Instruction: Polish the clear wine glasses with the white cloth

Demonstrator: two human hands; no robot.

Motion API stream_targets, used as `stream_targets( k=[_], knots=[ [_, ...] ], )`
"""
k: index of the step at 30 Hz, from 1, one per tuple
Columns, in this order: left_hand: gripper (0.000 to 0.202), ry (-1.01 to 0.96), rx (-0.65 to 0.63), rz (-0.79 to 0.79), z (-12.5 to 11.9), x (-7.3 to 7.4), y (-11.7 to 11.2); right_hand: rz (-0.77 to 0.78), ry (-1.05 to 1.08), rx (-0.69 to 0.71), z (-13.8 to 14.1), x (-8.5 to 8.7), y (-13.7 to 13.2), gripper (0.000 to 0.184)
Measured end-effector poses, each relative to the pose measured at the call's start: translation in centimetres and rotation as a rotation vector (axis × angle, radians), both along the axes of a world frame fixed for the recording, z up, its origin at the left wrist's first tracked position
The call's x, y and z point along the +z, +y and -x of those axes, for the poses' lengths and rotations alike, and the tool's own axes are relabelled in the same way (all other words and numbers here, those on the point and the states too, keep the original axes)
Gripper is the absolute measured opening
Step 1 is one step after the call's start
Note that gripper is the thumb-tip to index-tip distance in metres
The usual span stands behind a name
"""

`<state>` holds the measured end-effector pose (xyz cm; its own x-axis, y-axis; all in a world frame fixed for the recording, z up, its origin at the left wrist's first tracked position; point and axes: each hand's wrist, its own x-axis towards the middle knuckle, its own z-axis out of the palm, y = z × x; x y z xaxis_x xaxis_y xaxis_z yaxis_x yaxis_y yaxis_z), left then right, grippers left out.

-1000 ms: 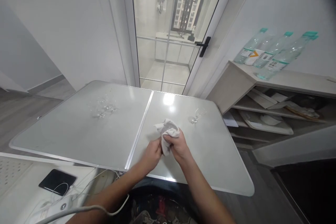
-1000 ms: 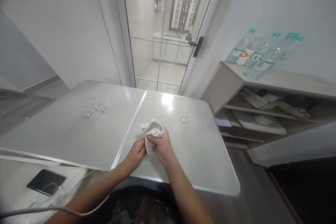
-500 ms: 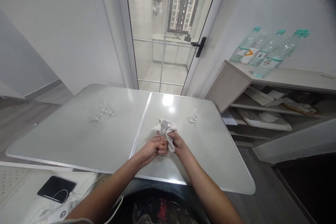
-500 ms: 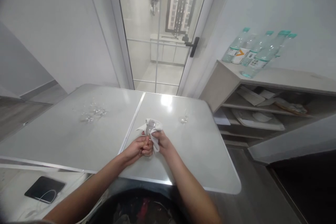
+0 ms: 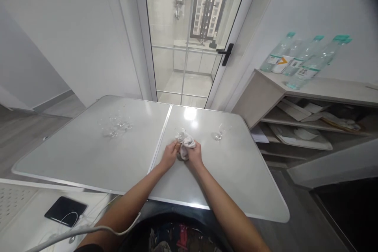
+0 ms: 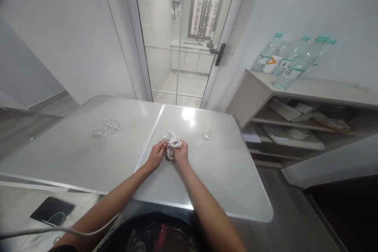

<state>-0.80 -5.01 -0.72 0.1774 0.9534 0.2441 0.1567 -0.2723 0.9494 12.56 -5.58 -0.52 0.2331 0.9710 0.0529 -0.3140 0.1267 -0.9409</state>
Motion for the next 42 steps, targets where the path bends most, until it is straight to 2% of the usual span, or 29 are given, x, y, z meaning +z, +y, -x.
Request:
stream_targets(
  k=[3,6,11,15,18,22,24,27,30,33,35,37,39,42],
  knots=[
    [0.039,0.037,-0.035,-0.012,0.6,0.2,0.2,0.019,0.223,0.139,0.1,0.5,0.0,0.046],
    [0.039,0.004,-0.085,0.027,0.9,0.3,0.4,0.017,0.246,0.286,0.1,0.4,-0.1,0.048],
    [0.051,-0.134,-0.156,0.147,1.0,-0.2,0.8,0.025,0.144,0.296,0.1,-1.0,0.0,0.041],
    [0.056,-0.183,-0.199,0.208,1.1,-0.5,0.9,0.027,0.122,0.303,-0.2,-1.5,0.2,0.043],
    [0.046,-0.166,-0.116,0.187,1.2,-0.7,0.8,0.013,0.090,0.344,-0.4,-1.3,0.2,0.043],
    [0.041,-0.166,0.121,0.144,1.2,-1.0,1.0,-0.002,0.125,0.257,-0.3,-1.4,0.4,0.039],
    [0.043,-0.236,0.146,0.063,1.1,-0.9,1.0,0.009,0.159,0.239,-0.3,-1.5,0.6,0.037],
    [0.064,-0.480,0.049,0.020,0.9,-0.3,0.9,0.051,0.160,0.337,-0.3,-1.6,0.5,0.041],
    [0.076,-0.686,-0.125,0.180,1.0,0.5,0.6,0.098,0.125,0.488,-0.2,-1.7,0.0,0.048],
    [0.071,-0.741,-0.237,0.282,1.2,0.8,0.4,0.105,0.069,0.614,-0.1,-1.3,-0.4,0.051],
    [0.063,-0.762,-0.209,0.252,1.3,0.8,0.5,0.058,0.004,0.651,-0.1,-0.9,-0.7,0.048],
    [0.058,-0.768,-0.132,0.204,1.2,0.6,0.6,-0.024,-0.115,0.614,0.1,-0.6,-0.9,0.041],
    [0.057,-0.760,-0.060,0.185,1.2,0.5,0.7,-0.097,-0.274,0.513,0.4,-0.5,-1.1,0.031],
    [0.059,-0.808,-0.047,0.202,1.4,0.6,0.8,-0.104,-0.384,0.392,0.9,-1.1,-1.1,0.026]
  ],
)
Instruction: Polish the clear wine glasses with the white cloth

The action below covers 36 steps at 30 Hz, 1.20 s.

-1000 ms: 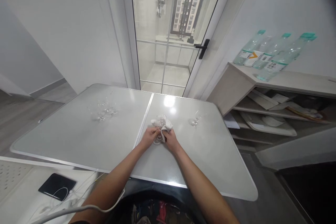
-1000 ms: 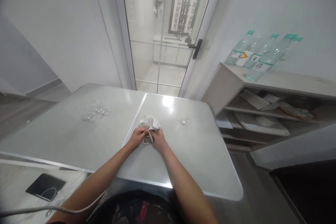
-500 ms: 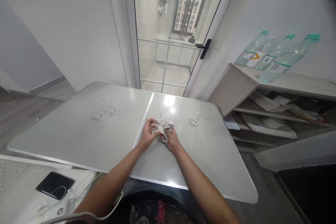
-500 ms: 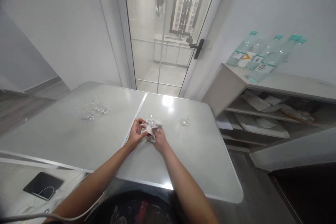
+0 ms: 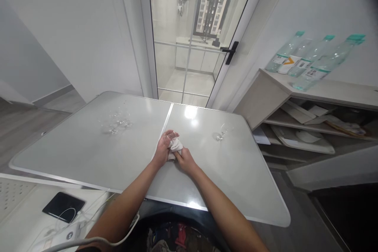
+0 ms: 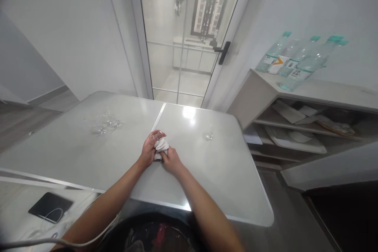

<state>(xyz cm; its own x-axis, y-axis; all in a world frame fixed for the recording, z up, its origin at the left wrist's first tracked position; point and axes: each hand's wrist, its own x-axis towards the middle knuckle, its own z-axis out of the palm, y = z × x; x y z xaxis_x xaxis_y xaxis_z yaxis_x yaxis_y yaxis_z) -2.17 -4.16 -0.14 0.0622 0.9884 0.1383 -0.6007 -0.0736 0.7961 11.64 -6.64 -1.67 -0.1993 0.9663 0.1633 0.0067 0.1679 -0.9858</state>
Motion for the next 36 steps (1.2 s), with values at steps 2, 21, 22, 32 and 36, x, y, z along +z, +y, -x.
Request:
stream_targets(
  k=[2,21,22,32,36],
  knots=[
    [0.059,-0.072,-0.015,0.015,0.2,0.1,0.2,0.062,0.096,-0.066,0.2,-0.4,0.2,0.028],
    [0.033,-0.422,-0.041,0.367,1.9,-1.3,1.7,-0.408,-0.314,0.338,-2.0,2.2,-1.0,0.049],
    [0.033,-0.412,-0.065,0.380,2.0,-1.4,1.7,-0.415,-0.318,0.382,-2.2,2.4,-1.1,0.049],
    [0.035,-0.482,-0.181,0.421,2.1,-1.4,1.7,-0.396,-0.338,0.278,-1.5,1.8,-1.1,0.025],
    [0.040,-0.581,-0.218,0.452,2.3,-1.2,1.6,-0.185,-0.170,0.260,-1.9,1.4,-0.8,0.018]
  ],
)
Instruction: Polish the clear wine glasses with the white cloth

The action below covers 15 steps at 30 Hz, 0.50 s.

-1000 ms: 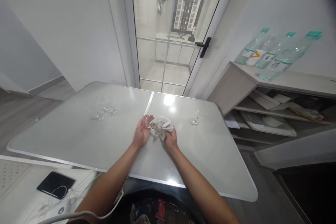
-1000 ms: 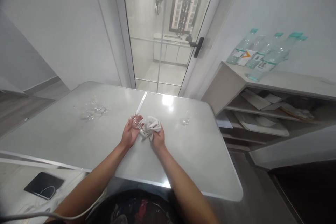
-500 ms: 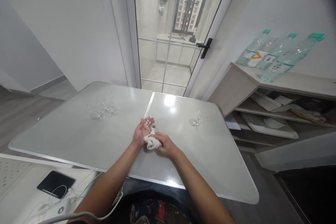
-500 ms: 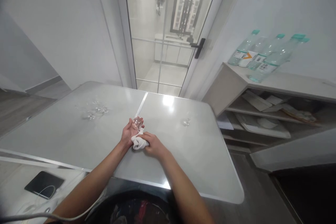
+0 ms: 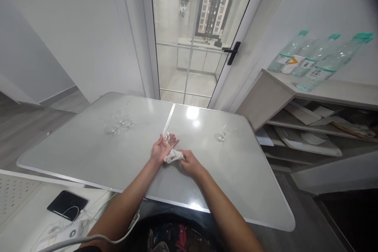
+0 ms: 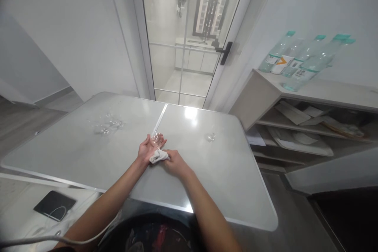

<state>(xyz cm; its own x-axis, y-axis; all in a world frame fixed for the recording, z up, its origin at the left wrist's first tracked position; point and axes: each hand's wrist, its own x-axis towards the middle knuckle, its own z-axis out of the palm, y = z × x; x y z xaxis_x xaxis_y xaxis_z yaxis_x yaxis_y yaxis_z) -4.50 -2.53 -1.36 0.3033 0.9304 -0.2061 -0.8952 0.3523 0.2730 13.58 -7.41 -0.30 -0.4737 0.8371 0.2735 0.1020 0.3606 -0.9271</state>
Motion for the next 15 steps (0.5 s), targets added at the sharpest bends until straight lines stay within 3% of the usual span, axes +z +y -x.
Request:
stream_targets(
  k=[4,7,10,12,15],
  knots=[
    [0.047,-0.058,-0.001,0.023,0.3,0.3,0.0,0.271,0.180,0.055,-0.6,-0.9,0.4,0.040],
    [0.049,-0.056,0.043,0.015,0.4,0.4,0.2,0.335,0.244,0.216,-0.5,-1.0,0.1,0.061],
    [0.049,-0.045,0.055,-0.010,0.4,0.2,0.4,0.356,0.311,0.263,-0.1,-0.3,-0.4,0.083],
    [0.049,-0.032,0.027,-0.038,0.3,0.1,0.3,0.309,0.244,0.247,0.2,0.1,-0.5,0.074],
    [0.047,-0.014,-0.011,-0.070,-0.1,0.2,0.1,0.146,0.089,0.193,0.4,0.2,-0.5,0.043]
  ],
)
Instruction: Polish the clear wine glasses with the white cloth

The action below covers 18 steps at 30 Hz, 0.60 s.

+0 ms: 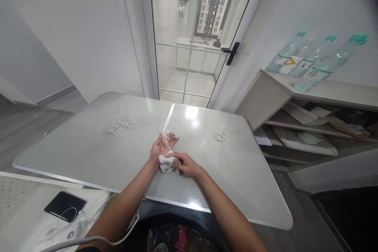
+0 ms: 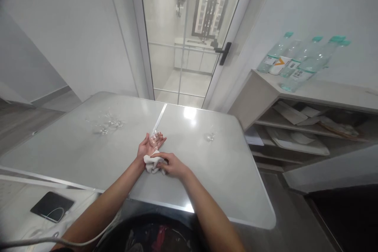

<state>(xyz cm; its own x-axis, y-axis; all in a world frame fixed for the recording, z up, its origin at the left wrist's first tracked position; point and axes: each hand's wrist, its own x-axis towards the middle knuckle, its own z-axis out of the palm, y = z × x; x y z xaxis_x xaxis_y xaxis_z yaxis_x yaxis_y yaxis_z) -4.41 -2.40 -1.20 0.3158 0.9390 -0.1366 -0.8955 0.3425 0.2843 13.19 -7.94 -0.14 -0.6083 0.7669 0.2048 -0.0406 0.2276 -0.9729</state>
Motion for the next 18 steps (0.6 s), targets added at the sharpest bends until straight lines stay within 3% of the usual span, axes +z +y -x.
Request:
stream_targets(
  k=[5,9,13,18],
  knots=[
    [0.042,-0.005,0.003,0.011,-0.6,0.4,-0.3,-0.153,-0.041,-0.286,0.7,-0.9,-0.2,0.023],
    [0.041,-0.019,-0.035,0.040,-0.6,0.4,-0.3,0.002,0.136,-0.441,1.3,-1.3,-0.3,0.012],
    [0.040,-0.028,-0.027,0.014,-0.5,0.2,-0.4,0.214,0.338,-0.506,1.3,-1.5,0.1,0.028],
    [0.039,-0.015,0.078,-0.033,-0.6,0.7,-0.5,0.397,0.514,-0.429,0.8,-1.3,0.6,0.046]
  ],
)
